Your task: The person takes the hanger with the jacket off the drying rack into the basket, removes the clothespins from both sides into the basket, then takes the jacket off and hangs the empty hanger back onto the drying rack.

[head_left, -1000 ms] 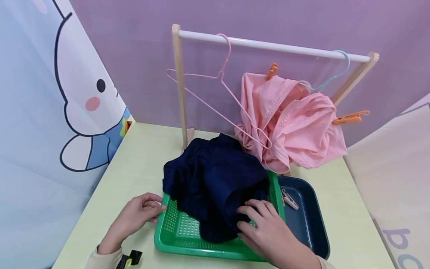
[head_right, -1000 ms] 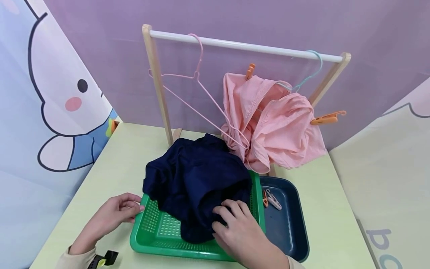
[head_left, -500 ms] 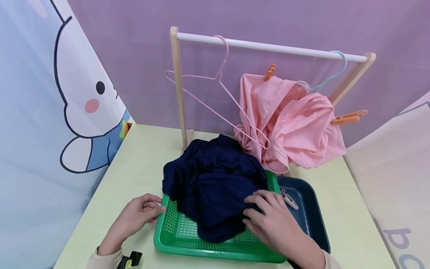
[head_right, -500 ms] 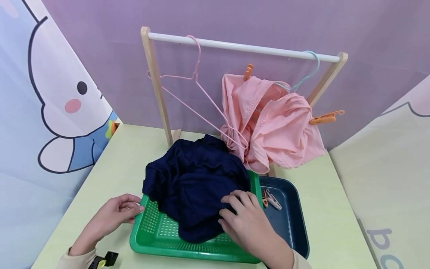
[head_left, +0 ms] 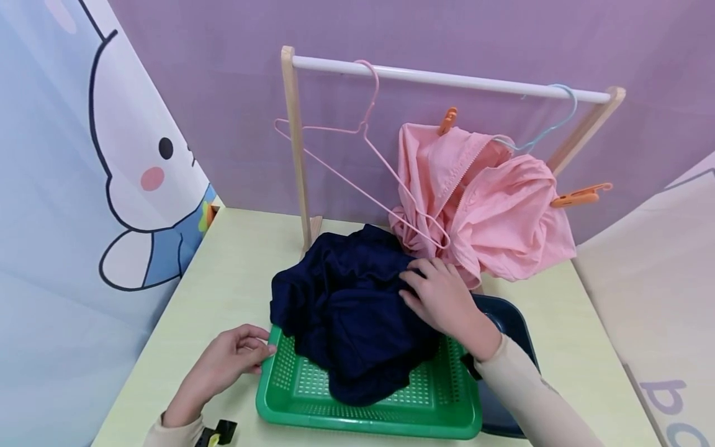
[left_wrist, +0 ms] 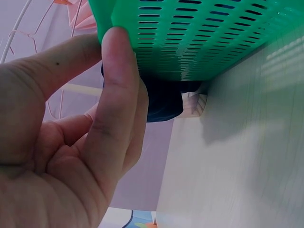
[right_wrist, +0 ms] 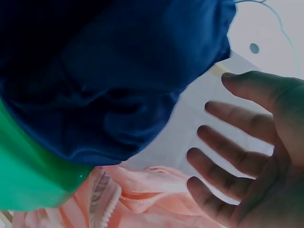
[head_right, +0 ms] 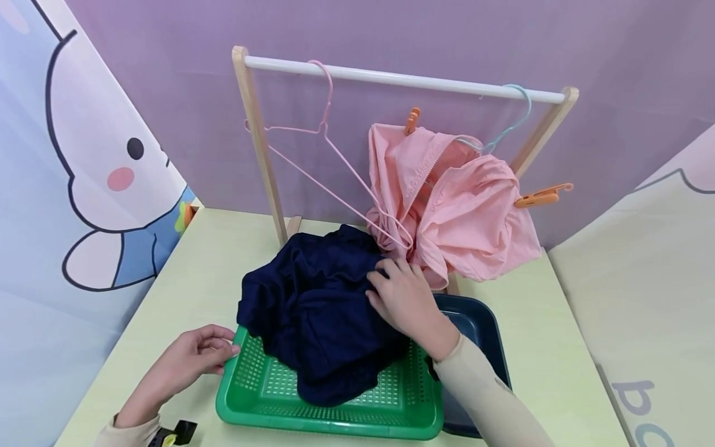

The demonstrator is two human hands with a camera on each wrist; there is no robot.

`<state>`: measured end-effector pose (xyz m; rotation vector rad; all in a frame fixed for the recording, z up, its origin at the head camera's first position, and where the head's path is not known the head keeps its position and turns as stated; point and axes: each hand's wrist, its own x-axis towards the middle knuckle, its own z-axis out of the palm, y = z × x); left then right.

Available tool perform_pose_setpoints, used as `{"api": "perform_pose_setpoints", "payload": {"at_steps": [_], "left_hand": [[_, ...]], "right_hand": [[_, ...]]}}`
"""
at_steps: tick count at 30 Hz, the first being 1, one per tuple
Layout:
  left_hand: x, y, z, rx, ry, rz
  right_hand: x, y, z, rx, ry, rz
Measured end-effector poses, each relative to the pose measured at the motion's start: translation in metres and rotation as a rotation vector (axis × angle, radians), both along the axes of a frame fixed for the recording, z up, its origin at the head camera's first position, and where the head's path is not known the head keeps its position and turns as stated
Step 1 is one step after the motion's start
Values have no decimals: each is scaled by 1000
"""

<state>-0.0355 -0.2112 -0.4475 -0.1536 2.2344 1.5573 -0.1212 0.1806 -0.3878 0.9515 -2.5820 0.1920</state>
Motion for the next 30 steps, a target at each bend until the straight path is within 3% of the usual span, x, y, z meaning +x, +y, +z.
{"api": "perform_pose_setpoints", "payload": {"at_steps": [7, 14, 20, 25, 30], "left_hand": [[-1, 1, 0, 22, -23, 3], [-1, -1, -1, 38, -25, -15], [-2, -1, 1, 46, -13, -24], [0, -1, 1, 48, -15, -18], [0, -1, 0, 52, -10, -13]], "right_hand": [[-39, -11, -5, 106, -56, -141], [-58, -22, -9, 111, -149, -211], [-59, -25, -9, 83, -175, -220], [-54, -25, -12, 73, -82, -175], [-37, -25, -9, 25, -24, -148]]}}
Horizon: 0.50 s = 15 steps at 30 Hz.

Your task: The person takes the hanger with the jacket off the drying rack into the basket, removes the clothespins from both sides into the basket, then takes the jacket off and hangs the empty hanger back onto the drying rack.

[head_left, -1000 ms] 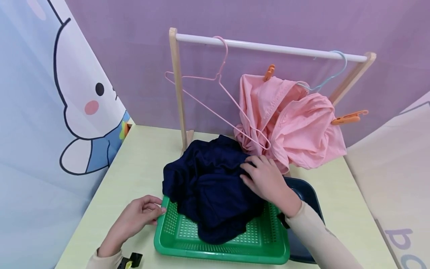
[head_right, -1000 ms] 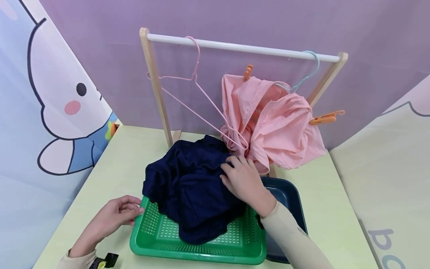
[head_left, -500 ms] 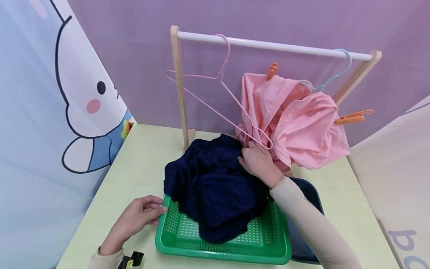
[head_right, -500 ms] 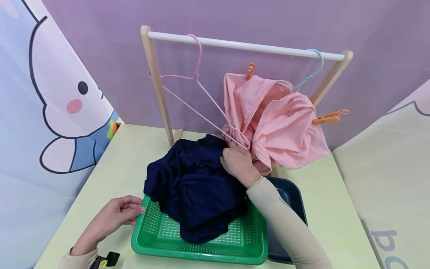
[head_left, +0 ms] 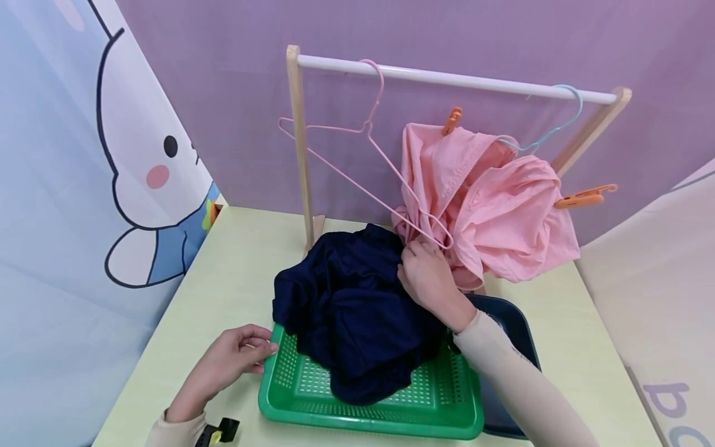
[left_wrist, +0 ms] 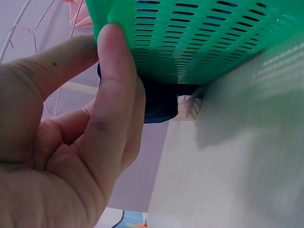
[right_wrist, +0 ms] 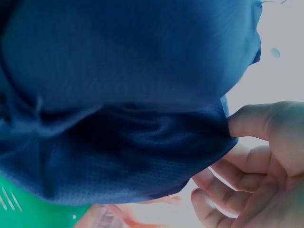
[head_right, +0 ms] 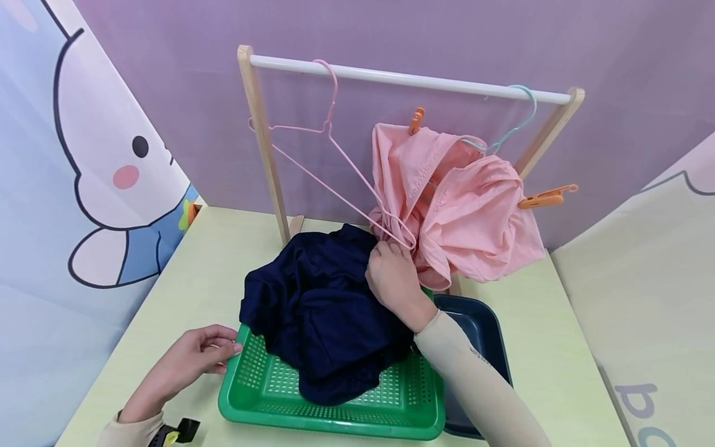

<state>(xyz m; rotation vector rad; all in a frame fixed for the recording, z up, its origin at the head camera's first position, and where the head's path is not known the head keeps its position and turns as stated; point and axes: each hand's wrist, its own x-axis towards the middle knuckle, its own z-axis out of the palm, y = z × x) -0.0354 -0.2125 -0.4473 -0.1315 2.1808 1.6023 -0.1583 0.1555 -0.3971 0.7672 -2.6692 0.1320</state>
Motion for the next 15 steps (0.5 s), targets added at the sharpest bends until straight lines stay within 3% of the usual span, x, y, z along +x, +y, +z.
{"api": "perform_pose_setpoints", "payload": {"at_steps": [15], "left_hand": [[-2, 0, 1, 12, -23, -8]], "right_hand": [[46, 1, 33, -194, 170, 145]]}}
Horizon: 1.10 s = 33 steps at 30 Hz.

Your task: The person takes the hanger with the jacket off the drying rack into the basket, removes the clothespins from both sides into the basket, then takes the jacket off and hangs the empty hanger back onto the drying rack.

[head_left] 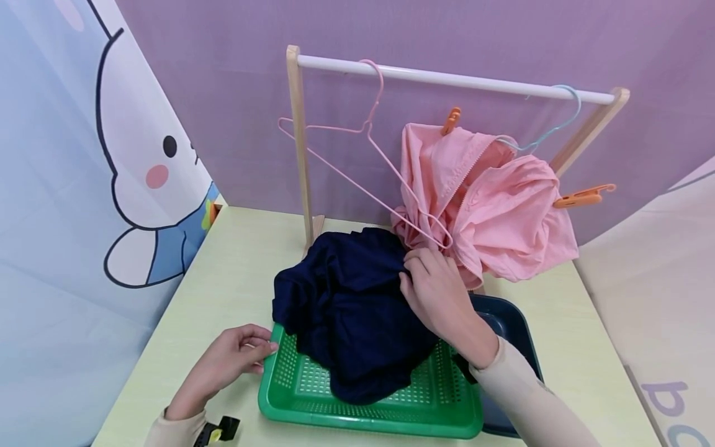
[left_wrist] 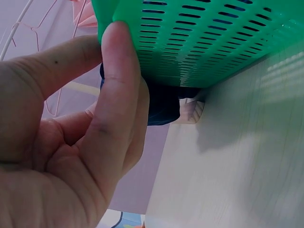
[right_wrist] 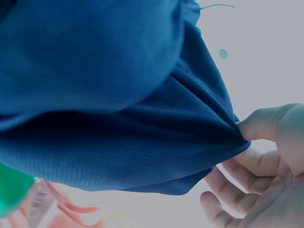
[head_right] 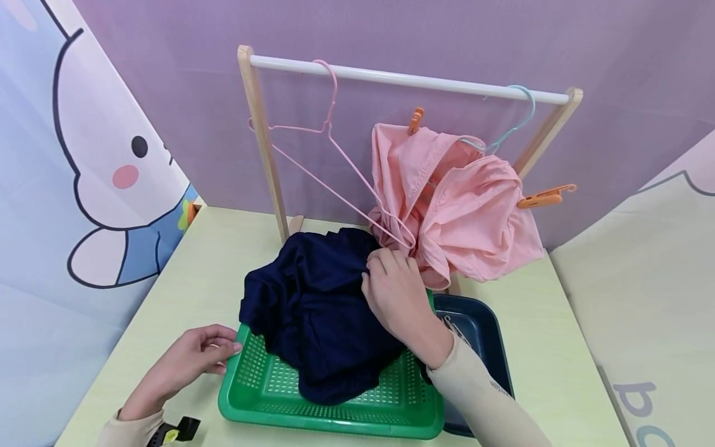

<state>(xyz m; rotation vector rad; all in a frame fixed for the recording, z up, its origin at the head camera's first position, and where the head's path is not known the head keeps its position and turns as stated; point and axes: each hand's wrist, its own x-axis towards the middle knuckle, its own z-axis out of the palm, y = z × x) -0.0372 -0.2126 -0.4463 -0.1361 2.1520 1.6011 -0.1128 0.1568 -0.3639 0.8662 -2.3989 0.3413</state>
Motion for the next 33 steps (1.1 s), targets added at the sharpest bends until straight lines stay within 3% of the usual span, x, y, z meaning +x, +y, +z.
{"api": "perform_pose_setpoints", "payload": {"at_steps": [8, 19, 25, 29, 33], "left_hand": [[0, 1, 0, 10, 6, -7], [2, 1, 1, 0, -6, 5], [2, 0, 0, -5, 1, 2], [1, 0, -1, -3, 7, -1], [1, -1, -2, 5, 10, -4]], "right_hand": [[42, 3, 17, -29, 32, 44], [89, 6, 19, -73, 151, 163], [97, 10, 2, 11, 46, 224], [96, 13, -6, 62, -52, 199], [91, 16, -7, 52, -69, 183]]}}
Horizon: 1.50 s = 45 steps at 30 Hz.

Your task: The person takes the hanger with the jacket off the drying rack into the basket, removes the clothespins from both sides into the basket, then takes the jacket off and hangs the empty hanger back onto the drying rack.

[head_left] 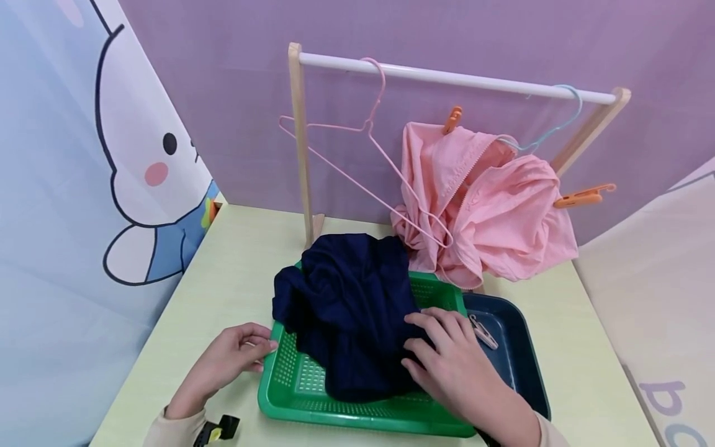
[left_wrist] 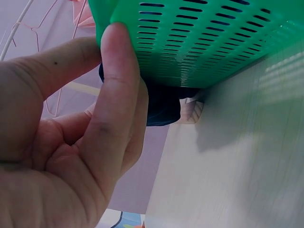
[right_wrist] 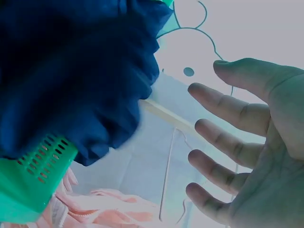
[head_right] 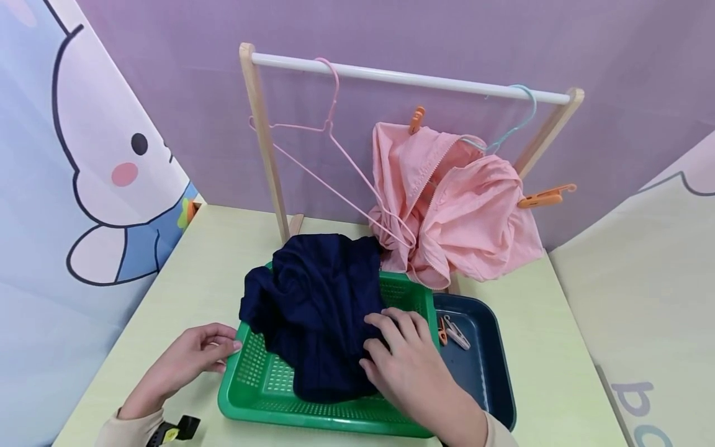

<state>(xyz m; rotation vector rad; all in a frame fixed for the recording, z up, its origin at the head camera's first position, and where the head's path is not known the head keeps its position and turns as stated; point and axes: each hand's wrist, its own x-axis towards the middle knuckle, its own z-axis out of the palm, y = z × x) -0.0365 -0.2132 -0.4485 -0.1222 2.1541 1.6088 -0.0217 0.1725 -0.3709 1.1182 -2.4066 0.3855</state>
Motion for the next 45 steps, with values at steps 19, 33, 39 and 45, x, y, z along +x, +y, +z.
{"api": "perform_pose_setpoints", "payload": {"at_steps": [19, 33, 39, 45], "left_hand": [[-1, -1, -3, 24, -11, 1], [-1, -1, -5, 52, -12, -15], [-2, -2, -5, 59, -1, -23], [-3, -2, -4, 48, -5, -16]], "right_hand": [[-125, -45, 9, 218, -118, -83], [-218, -93, 1, 348, -550, -314], [-202, -94, 6, 275, -382, -294], [-166, -90, 14, 180, -152, -198]]}}
